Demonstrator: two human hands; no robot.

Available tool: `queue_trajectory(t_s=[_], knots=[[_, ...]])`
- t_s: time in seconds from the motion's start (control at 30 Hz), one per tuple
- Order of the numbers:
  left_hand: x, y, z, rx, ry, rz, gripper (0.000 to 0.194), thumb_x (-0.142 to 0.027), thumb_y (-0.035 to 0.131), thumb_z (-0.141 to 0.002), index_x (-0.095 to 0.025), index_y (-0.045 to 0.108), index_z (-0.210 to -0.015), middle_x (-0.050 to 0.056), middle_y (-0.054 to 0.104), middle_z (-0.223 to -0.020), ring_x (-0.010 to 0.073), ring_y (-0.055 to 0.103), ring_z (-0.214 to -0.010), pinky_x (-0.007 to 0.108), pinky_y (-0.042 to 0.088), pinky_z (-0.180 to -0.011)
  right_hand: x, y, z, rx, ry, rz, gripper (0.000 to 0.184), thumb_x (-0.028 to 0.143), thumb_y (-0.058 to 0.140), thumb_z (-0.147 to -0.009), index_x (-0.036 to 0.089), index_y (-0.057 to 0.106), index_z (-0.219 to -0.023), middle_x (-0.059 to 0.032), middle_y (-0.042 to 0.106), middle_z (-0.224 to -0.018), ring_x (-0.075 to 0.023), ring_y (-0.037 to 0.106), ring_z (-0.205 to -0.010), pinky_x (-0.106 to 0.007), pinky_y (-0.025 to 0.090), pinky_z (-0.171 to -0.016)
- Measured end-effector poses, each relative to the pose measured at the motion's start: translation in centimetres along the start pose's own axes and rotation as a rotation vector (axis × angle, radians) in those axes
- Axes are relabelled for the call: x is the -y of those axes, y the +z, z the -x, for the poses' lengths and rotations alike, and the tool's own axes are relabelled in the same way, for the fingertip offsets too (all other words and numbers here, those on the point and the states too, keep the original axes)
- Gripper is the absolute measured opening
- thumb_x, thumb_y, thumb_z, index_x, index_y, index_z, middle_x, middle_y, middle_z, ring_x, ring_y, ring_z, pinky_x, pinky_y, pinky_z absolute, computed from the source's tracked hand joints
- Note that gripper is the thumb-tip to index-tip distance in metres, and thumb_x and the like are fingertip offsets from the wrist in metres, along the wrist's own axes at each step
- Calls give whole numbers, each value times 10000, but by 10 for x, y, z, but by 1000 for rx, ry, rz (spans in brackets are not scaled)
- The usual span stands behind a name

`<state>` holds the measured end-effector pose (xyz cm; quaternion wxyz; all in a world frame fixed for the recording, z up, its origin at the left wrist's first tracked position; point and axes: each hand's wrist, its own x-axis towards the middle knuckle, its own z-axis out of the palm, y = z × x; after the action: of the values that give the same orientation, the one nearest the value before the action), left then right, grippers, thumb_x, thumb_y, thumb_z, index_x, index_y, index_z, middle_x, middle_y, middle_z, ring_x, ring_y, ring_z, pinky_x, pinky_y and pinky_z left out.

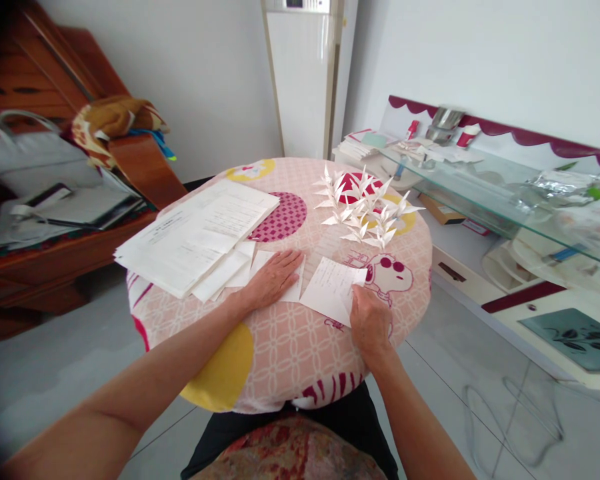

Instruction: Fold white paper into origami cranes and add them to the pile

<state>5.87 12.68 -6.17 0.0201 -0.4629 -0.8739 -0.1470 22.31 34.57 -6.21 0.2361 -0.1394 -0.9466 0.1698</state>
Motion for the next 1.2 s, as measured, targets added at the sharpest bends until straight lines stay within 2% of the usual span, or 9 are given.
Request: queue_trajectory(t_s=[0.3, 0.47, 0.57, 0.67, 0.8, 0.87, 1.0, 1.1, 1.2], knots=[[18, -18, -9, -112, -101, -36, 411, -251, 528, -920, -113, 597, -1302, 175, 640, -1249, 300, 572, -1202, 481, 430, -1091, -21, -19, -28, 5, 171, -417, 316, 310, 559, -814, 154, 783, -973, -107, 782, -951, -261, 709, -842, -366, 529, -789], [30, -38, -21, -16, -85, 141, 304, -146, 569, -832, -169, 703, -1104, 103, 711, -1092, 239, 647, -1050, 404, 503, -978, -11, -30, -56, 26, 230, -604, 591, 280, 621, -773, 102, 635, -1337, -51, 752, -801, -200, 650, -665, -313, 511, -627], [37, -77, -18, -26, -84, 272, 299, -142, 549, -824, -188, 730, -1058, 55, 739, -1046, 197, 666, -980, 340, 515, -924, 0, -37, -69, -56, 144, -567, 662, 265, 639, -800, 115, 539, -1437, -11, 718, -719, -166, 599, -607, -285, 487, -576], [54, -137, -5, -114, -167, 313, 313, -265, 593, -848, -182, 727, -1119, 42, 746, -1050, 197, 658, -946, 322, 516, -887, 11, -36, -80, -157, 27, -607, 668, 257, 647, -836, 161, 488, -1477, 20, 711, -714, -150, 598, -592, -279, 507, -575], [97, -193, 15, -181, -363, 180, 378, -296, 570, -888, -95, 687, -1185, 33, 741, -996, 149, 600, -864, 315, 490, -889, 30, -27, -84, -236, -197, -614, 266, 234, 618, -894, 194, 741, -1127, -32, 760, -860, -188, 707, -778, -317, 575, -720], [124, -193, 21, -169, -419, 107, 364, -273, 551, -890, -85, 688, -1170, 20, 733, -937, 155, 602, -857, 333, 488, -903, 39, -20, -77, -227, -357, -557, 190, 199, 595, -909, 206, 771, -981, -50, 773, -902, -211, 729, -873, -346, 589, -810], [154, -157, 26, -186, -464, 33, 284, -279, 589, -852, -139, 713, -1067, 78, 738, -1015, 250, 642, -988, 427, 492, -964, 45, -2, -48, -101, -630, -561, 262, 132, 536, -935, 215, 765, -1033, -84, 784, -984, -223, 733, -987, -407, 597, -913], [125, -129, 26, -321, -318, 52, 368, -358, 588, -889, -166, 666, -1193, 99, 685, -1242, 294, 581, -1217, 474, 421, -1095, 39, 10, -26, -19, -697, -523, 254, 119, 554, -932, 203, 756, -1061, -102, 780, -1019, -230, 723, -1020, -432, 601, -922], [59, -106, 28, -115, -8, 248, 537, -473, 633, -887, -193, 578, -1342, 96, 623, -1367, 268, 580, -1248, 447, 444, -1090, 29, 15, -16, 46, -700, -477, 240, 132, 548, -943, 188, 755, -1051, -116, 773, -1034, -232, 717, -1013, -428, 603, -907]])
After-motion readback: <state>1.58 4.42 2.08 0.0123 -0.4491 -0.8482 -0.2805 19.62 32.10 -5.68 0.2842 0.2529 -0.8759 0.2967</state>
